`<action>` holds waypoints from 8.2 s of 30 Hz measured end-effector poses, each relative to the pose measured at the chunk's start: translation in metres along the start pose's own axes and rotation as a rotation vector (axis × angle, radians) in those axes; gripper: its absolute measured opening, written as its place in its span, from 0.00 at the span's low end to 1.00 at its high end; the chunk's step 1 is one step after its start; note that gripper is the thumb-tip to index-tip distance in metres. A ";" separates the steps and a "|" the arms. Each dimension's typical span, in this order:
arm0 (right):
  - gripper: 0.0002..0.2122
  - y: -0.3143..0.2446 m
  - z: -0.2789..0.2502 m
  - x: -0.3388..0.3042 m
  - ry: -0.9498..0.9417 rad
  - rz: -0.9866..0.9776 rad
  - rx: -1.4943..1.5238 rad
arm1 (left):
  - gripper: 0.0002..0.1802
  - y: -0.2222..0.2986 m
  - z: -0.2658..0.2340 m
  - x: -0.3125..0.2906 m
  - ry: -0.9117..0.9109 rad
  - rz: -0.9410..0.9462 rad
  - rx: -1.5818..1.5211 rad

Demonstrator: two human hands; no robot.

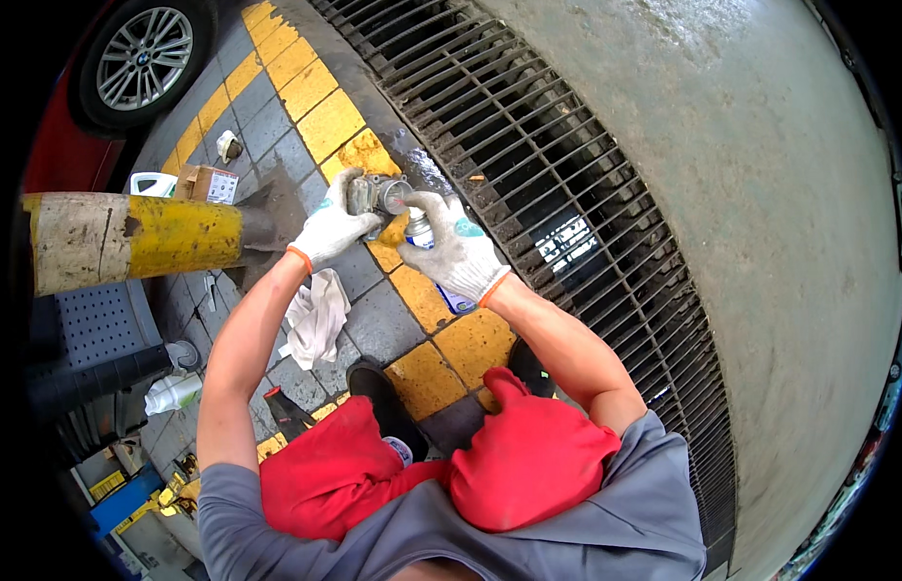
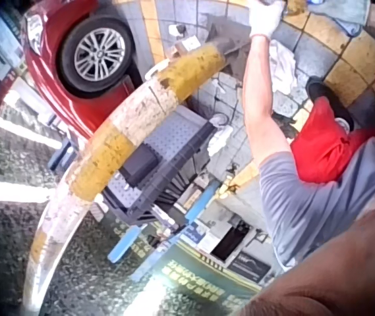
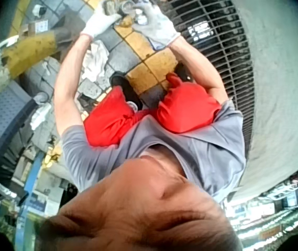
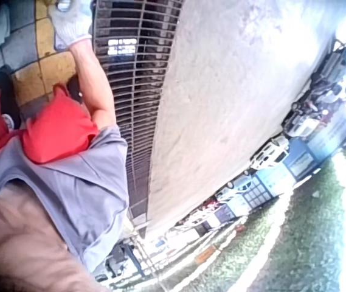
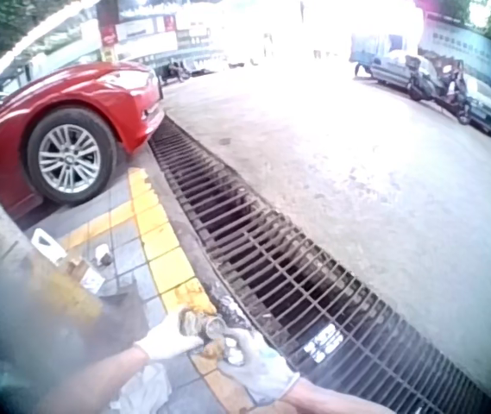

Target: The person cleans a metal mechanical part using a spray can and a white cloth. They repeatedly spray the part with a cleaning agent and wipe it down, focusing on the interior and exterior surfaces. The person rotates the part to access different areas and continues the cleaning process throughout the clip.

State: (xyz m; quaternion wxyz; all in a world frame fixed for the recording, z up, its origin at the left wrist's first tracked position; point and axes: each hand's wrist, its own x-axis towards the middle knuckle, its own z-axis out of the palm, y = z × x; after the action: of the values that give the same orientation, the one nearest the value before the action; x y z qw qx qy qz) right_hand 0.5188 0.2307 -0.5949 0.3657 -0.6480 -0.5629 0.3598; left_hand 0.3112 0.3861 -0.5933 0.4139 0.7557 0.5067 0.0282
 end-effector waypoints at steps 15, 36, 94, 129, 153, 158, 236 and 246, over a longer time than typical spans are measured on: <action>0.32 0.021 -0.026 -0.008 0.140 0.127 0.266 | 0.36 0.008 -0.018 0.000 0.046 0.727 0.780; 0.32 0.035 0.019 -0.004 -0.056 0.066 0.282 | 0.27 -0.048 -0.031 -0.015 -0.021 0.880 1.003; 0.46 0.054 0.066 -0.099 -0.011 -0.144 0.090 | 0.35 -0.098 -0.015 -0.144 -0.135 -0.019 0.744; 0.30 -0.005 0.054 -0.058 -0.149 -0.211 0.339 | 0.20 -0.101 -0.005 -0.098 0.109 -0.466 -1.211; 0.27 -0.005 0.052 -0.055 -0.137 -0.237 0.309 | 0.23 -0.090 -0.008 -0.097 0.200 -0.447 -0.976; 0.28 -0.006 0.047 -0.063 -0.220 -0.205 0.312 | 0.23 -0.093 -0.006 -0.098 0.174 -0.411 -1.037; 0.39 -0.066 0.075 0.200 -0.045 -0.348 -0.028 | 0.42 -0.088 -0.024 -0.143 0.126 -0.193 -0.907; 0.39 -0.036 0.137 0.233 0.004 -0.331 -0.044 | 0.53 -0.054 -0.026 -0.149 -0.013 -0.021 -1.213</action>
State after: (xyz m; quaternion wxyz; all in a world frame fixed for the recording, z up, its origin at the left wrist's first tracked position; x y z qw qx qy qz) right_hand 0.4071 0.4751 -0.6405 0.4067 -0.5550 -0.6691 0.2808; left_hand 0.1873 0.2918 -0.5556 0.7741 0.3801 0.4051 0.3036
